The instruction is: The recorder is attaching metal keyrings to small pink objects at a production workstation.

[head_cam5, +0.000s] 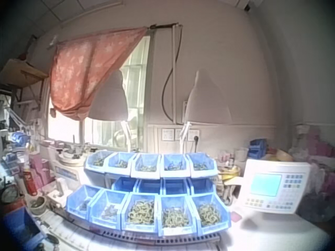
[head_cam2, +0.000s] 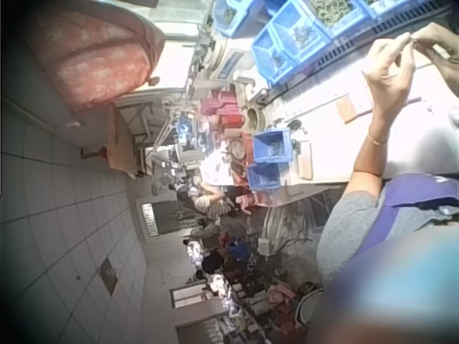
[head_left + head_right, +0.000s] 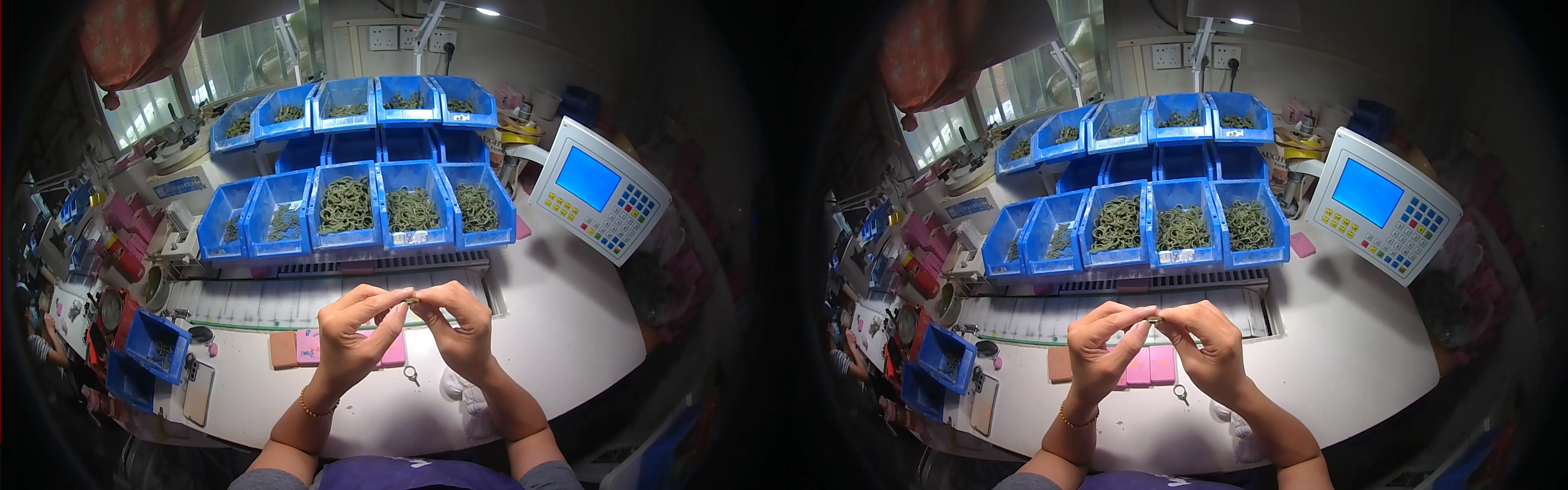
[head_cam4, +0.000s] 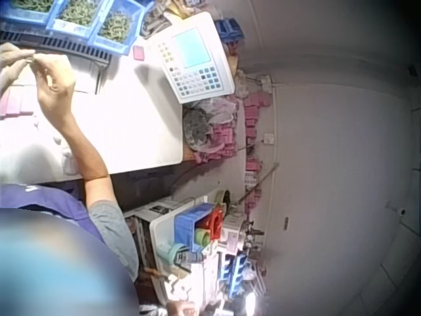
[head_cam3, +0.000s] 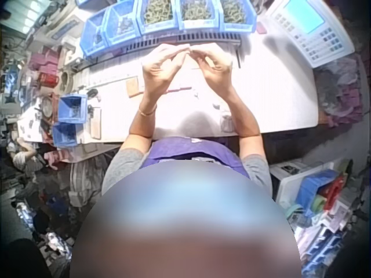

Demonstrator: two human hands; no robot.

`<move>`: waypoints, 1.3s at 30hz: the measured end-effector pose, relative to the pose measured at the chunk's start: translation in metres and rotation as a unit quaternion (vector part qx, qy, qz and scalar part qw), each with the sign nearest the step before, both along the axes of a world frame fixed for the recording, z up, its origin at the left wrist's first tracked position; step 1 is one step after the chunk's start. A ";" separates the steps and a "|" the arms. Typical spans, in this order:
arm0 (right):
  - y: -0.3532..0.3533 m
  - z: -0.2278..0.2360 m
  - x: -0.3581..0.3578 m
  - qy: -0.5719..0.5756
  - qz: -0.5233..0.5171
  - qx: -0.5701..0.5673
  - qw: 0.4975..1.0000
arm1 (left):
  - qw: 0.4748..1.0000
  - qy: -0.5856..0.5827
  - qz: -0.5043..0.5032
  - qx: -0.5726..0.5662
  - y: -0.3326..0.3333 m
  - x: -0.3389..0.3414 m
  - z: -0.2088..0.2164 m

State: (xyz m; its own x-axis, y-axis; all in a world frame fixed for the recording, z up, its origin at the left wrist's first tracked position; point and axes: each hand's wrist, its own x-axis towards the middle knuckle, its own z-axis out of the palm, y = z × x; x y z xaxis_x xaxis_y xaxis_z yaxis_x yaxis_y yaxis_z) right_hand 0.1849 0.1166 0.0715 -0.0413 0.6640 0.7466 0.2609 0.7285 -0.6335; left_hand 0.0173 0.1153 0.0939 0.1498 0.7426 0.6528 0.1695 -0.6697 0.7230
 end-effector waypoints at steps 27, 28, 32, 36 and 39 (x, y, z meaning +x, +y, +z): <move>0.012 -0.008 0.002 -0.017 -0.004 0.075 0.997 | 1.000 -0.002 -0.018 0.017 0.006 -0.001 -0.002; 0.012 -0.008 0.002 -0.022 -0.006 0.077 0.997 | 1.000 0.000 -0.017 0.018 0.006 -0.001 -0.002; 0.012 -0.008 0.000 -0.005 -0.014 0.080 0.997 | 1.000 -0.005 -0.015 0.017 0.005 -0.001 -0.002; 0.010 -0.008 -0.001 -0.061 -0.065 0.044 0.995 | 0.998 0.014 0.025 -0.050 0.003 -0.011 -0.001; 0.019 -0.016 -0.006 -0.090 -0.090 0.039 0.991 | 0.991 0.055 0.027 -0.119 -0.008 -0.024 0.002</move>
State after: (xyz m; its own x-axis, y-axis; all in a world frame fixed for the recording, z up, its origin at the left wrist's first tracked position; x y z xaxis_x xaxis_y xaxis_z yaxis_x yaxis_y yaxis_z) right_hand 0.1786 0.1353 0.0557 -0.0655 0.6134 0.7870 0.4946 0.7050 -0.5083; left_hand -0.0070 0.1068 0.0956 0.1662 0.8822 0.4407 0.2862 -0.4708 0.8345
